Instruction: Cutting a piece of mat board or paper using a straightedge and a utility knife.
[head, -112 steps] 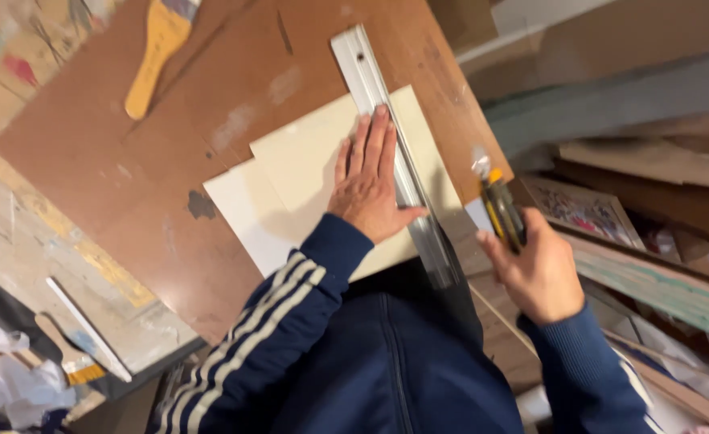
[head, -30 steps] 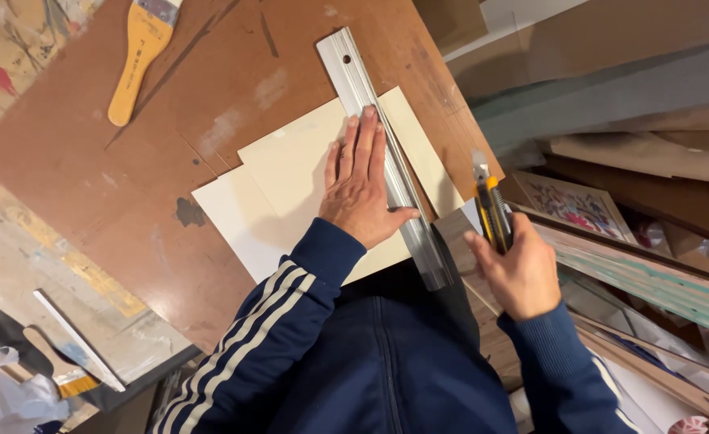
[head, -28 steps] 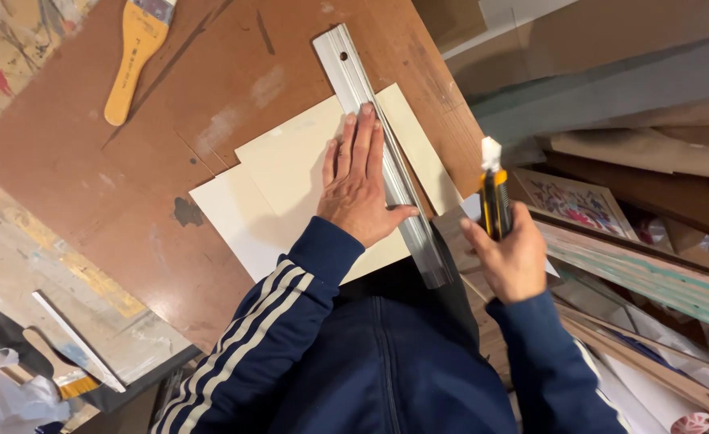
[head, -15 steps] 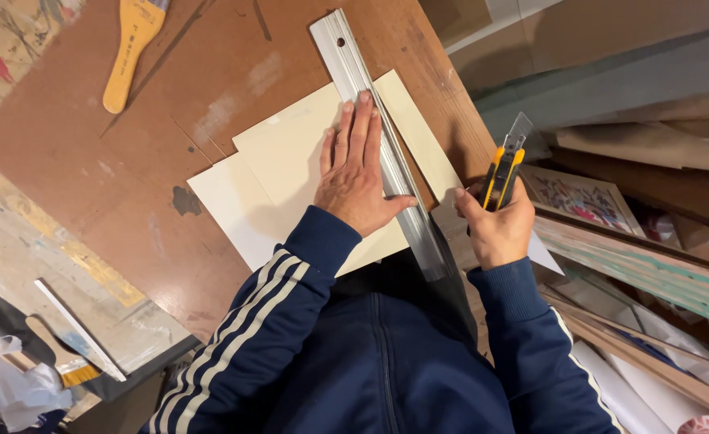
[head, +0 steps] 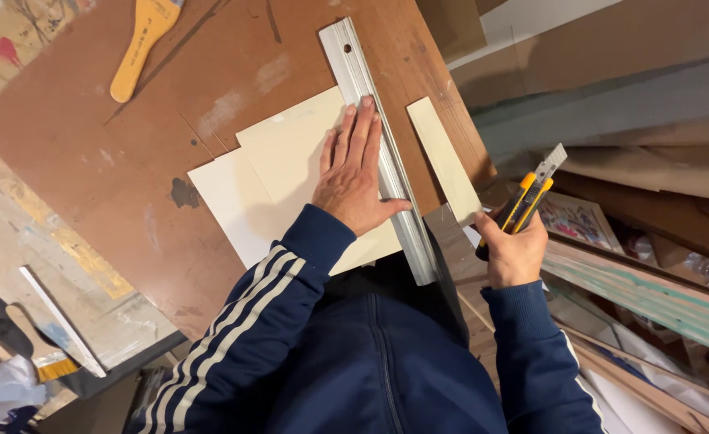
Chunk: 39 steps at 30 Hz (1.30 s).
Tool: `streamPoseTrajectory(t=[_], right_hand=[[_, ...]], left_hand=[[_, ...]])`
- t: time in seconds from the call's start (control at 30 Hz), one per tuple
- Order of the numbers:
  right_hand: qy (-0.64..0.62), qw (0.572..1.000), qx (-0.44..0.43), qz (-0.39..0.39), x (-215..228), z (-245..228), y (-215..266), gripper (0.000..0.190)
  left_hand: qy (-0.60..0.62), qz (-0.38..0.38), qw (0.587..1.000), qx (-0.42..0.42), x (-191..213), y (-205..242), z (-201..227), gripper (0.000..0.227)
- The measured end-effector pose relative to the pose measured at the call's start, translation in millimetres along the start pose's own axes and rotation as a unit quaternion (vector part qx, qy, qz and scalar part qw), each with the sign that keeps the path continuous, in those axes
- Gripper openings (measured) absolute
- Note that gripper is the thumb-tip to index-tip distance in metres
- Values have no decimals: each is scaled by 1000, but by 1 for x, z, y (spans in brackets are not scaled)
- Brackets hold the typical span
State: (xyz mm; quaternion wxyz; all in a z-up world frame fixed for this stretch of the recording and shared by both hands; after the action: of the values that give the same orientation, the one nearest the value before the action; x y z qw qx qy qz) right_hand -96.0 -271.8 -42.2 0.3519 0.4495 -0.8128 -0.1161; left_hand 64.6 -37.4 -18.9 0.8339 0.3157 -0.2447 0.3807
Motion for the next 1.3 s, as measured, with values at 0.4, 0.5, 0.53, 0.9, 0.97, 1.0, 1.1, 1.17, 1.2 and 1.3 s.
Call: streamPoseTrajectory(t=[0.4, 0.5, 0.53, 0.9, 0.97, 1.0, 1.1, 1.17, 1.2, 1.3], right_hand=[[-164, 964, 67, -196, -1, -59, 31, 30], [-227, 925, 73, -297, -22, -88, 51, 35], [-223, 924, 73, -303, -30, -97, 57, 35], [65, 931, 74, -352, -156, -110, 109, 21], [107, 910, 90, -390, -187, -117, 127, 21], [147, 890, 101, -420, -202, -118, 138, 21], [139, 862, 92, -480, -241, -101, 158, 24], [171, 837, 155, -496, -262, -103, 171, 26], [203, 810, 215, -507, -272, -105, 180, 28], [291, 762, 215, -537, -304, -94, 196, 34]], left_hand=[[-63, 116, 948, -288, 51, 65, 70, 77], [-81, 47, 952, -292, 57, 82, 66, 53], [-80, 51, 953, -287, 58, 96, 58, 53], [-75, 337, 877, 335, 105, 350, -280, 40], [-79, 381, 855, 343, 119, 422, -322, 44], [-83, 418, 836, 346, 126, 460, -341, 49], [-126, 421, 829, 347, 159, 501, -327, 57], [-142, 434, 820, 345, 167, 515, -320, 59], [-156, 444, 813, 343, 172, 521, -316, 61], [-130, 463, 811, 333, 170, 514, -318, 53]])
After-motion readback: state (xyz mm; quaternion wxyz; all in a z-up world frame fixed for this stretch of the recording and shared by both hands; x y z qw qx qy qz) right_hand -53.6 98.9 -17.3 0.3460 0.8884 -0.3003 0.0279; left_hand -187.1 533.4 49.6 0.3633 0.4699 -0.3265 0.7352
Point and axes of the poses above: each hand's wrist, its own y-axis away from the middle knuckle, its own x-axis out of the back of the hand, z = x × y, the point moved 8 cm from there along -y, towards the middle knuckle, and after that the axes turned 9 degrees about y, right-handed, at the moved point
